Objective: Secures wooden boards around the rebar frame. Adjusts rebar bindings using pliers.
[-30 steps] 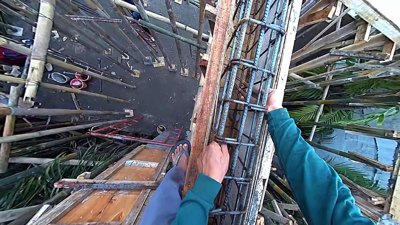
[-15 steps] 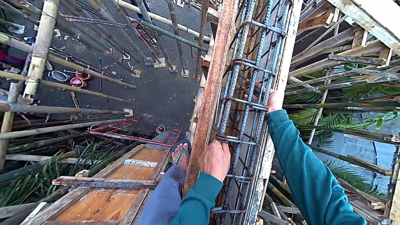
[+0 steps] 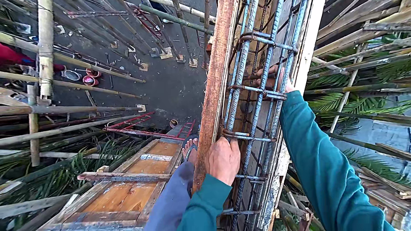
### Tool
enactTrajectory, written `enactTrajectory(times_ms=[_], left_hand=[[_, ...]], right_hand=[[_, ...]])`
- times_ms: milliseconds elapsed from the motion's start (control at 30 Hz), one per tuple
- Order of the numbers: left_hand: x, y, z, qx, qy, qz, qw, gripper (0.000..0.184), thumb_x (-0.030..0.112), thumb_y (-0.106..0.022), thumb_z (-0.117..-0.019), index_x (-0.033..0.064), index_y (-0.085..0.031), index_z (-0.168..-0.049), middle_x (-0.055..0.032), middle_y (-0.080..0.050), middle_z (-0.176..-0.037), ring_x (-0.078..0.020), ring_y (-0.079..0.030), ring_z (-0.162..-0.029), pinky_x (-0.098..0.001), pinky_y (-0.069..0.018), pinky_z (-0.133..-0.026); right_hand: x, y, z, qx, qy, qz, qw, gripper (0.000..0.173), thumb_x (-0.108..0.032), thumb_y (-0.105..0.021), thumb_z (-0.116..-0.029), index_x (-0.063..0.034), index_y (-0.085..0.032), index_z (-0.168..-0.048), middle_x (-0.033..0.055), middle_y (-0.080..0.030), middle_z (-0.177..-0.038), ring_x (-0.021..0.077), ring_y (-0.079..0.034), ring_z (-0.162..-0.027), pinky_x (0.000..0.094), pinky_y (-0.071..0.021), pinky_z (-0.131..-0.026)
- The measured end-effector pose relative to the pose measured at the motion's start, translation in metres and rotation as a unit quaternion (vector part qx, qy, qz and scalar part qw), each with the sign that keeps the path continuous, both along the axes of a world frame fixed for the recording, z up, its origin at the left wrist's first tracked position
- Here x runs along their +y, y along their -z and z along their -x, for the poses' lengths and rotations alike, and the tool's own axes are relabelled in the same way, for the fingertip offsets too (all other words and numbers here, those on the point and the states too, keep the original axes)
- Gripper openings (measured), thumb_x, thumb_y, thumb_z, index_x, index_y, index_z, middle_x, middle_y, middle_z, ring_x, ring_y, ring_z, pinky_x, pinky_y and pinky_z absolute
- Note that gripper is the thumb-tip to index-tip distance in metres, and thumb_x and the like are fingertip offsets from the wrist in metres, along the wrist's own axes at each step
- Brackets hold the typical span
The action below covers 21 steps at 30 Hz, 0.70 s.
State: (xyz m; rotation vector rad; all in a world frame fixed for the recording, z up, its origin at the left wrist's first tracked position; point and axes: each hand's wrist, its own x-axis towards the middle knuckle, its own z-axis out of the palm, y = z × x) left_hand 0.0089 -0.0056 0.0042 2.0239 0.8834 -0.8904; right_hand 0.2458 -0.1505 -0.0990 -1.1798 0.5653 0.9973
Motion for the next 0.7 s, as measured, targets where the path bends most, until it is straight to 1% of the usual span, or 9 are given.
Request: enactTrajectory(times_ms=[100, 167, 200, 267, 333, 400, 500, 600, 700], left_hand=[[-0.002, 0.002, 0.005, -0.034, -0.021, -0.005, 0.999, 0.040, 0.034, -0.048, -0.1085, 0.0045, -0.066, -0.088, -0.0108, -0.064, -0.077, -0.0272, -0.066, -0.080, -0.0489, -0.0506, -0.074], [-0.003, 0.003, 0.007, -0.050, -0.030, -0.009, 0.998, 0.039, 0.034, -0.049, -0.1082, 0.0055, -0.065, -0.087, -0.0092, -0.061, -0.074, -0.0256, -0.064, -0.077, -0.0478, -0.0495, -0.072], [-0.003, 0.003, 0.008, -0.056, -0.034, -0.010, 0.998, 0.039, 0.034, -0.049, -0.1082, 0.0059, -0.065, -0.087, -0.0090, -0.061, -0.074, -0.0255, -0.064, -0.076, -0.0480, -0.0494, -0.072], [-0.004, 0.004, 0.010, -0.069, -0.038, -0.010, 0.997, 0.040, 0.035, -0.049, -0.1082, 0.0061, -0.064, -0.085, -0.0080, -0.059, -0.071, -0.0249, -0.062, -0.073, -0.0477, -0.0482, -0.069], [-0.004, 0.005, 0.011, -0.069, -0.041, -0.008, 0.997, 0.041, 0.036, -0.048, -0.1086, 0.0055, -0.063, -0.085, -0.0078, -0.058, -0.071, -0.0248, -0.062, -0.073, -0.0478, -0.0485, -0.069], [-0.004, 0.004, 0.010, -0.063, -0.040, -0.010, 0.997, 0.041, 0.036, -0.048, -0.1086, 0.0048, -0.064, -0.088, -0.0085, -0.060, -0.073, -0.0253, -0.063, -0.074, -0.0477, -0.0488, -0.071], [-0.003, 0.002, 0.009, -0.050, -0.035, -0.008, 0.998, 0.039, 0.035, -0.048, -0.1088, 0.0043, -0.065, -0.091, -0.0095, -0.062, -0.076, -0.0257, -0.064, -0.079, -0.0484, -0.0495, -0.074], [-0.003, 0.004, 0.008, -0.043, -0.030, -0.010, 0.999, 0.039, 0.034, -0.048, -0.1087, 0.0051, -0.064, -0.087, -0.0089, -0.060, -0.074, -0.0256, -0.064, -0.077, -0.0474, -0.0491, -0.072], [-0.003, 0.003, 0.007, -0.043, -0.027, -0.016, 0.999, 0.040, 0.033, -0.048, -0.1084, 0.0060, -0.063, -0.084, -0.0079, -0.059, -0.071, -0.0246, -0.063, -0.073, -0.0468, -0.0492, -0.069]], right_hand=[[0.001, -0.004, 0.002, -0.014, 0.018, 0.003, 1.000, 0.059, -0.034, -0.013, -0.1093, -0.0075, -0.062, -0.088, 0.0037, -0.062, -0.063, 0.0107, -0.054, -0.044, 0.0215, -0.0452, -0.040], [0.003, -0.004, 0.001, -0.011, 0.030, 0.014, 0.999, 0.053, -0.034, -0.016, -0.1097, -0.0084, -0.059, -0.090, 0.0036, -0.061, -0.063, 0.0109, -0.053, -0.044, 0.0222, -0.0451, -0.040], [0.003, 0.001, -0.001, 0.004, 0.036, 0.003, 0.999, 0.049, -0.035, -0.019, -0.1086, -0.0096, -0.058, -0.092, 0.0036, -0.061, -0.063, 0.0113, -0.053, -0.043, 0.0228, -0.0453, -0.040], [0.004, 0.004, -0.003, 0.037, 0.054, -0.025, 0.998, 0.045, -0.036, -0.020, -0.1078, -0.0118, -0.054, -0.093, 0.0016, -0.057, -0.058, 0.0113, -0.053, -0.041, 0.0230, -0.0447, -0.038], [0.007, 0.000, -0.002, 0.055, 0.071, -0.030, 0.996, 0.047, -0.038, -0.019, -0.1077, -0.0135, -0.053, -0.087, 0.0012, -0.054, -0.054, 0.0119, -0.051, -0.039, 0.0233, -0.0421, -0.036], [-0.001, 0.013, -0.003, 0.047, 0.050, -0.086, 0.994, 0.048, -0.039, -0.018, -0.1068, -0.0144, -0.054, -0.087, 0.0012, -0.057, -0.057, 0.0122, -0.054, -0.043, 0.0241, -0.0445, -0.040], [0.003, 0.001, 0.005, 0.012, 0.073, -0.061, 0.995, 0.052, -0.035, -0.015, -0.1090, -0.0119, -0.053, -0.083, 0.0000, -0.052, -0.052, 0.0103, -0.050, -0.039, 0.0228, -0.0431, -0.039], [0.006, -0.008, 0.007, 0.029, 0.075, -0.036, 0.996, 0.053, -0.033, -0.015, -0.1091, -0.0110, -0.051, -0.079, -0.0012, -0.046, -0.048, 0.0089, -0.045, -0.037, 0.0214, -0.0416, -0.038], [-0.002, 0.004, 0.001, 0.059, 0.051, -0.064, 0.995, 0.053, -0.036, -0.018, -0.1068, -0.0129, -0.054, -0.076, -0.0012, -0.049, -0.048, 0.0090, -0.048, -0.037, 0.0221, -0.0420, -0.038]])
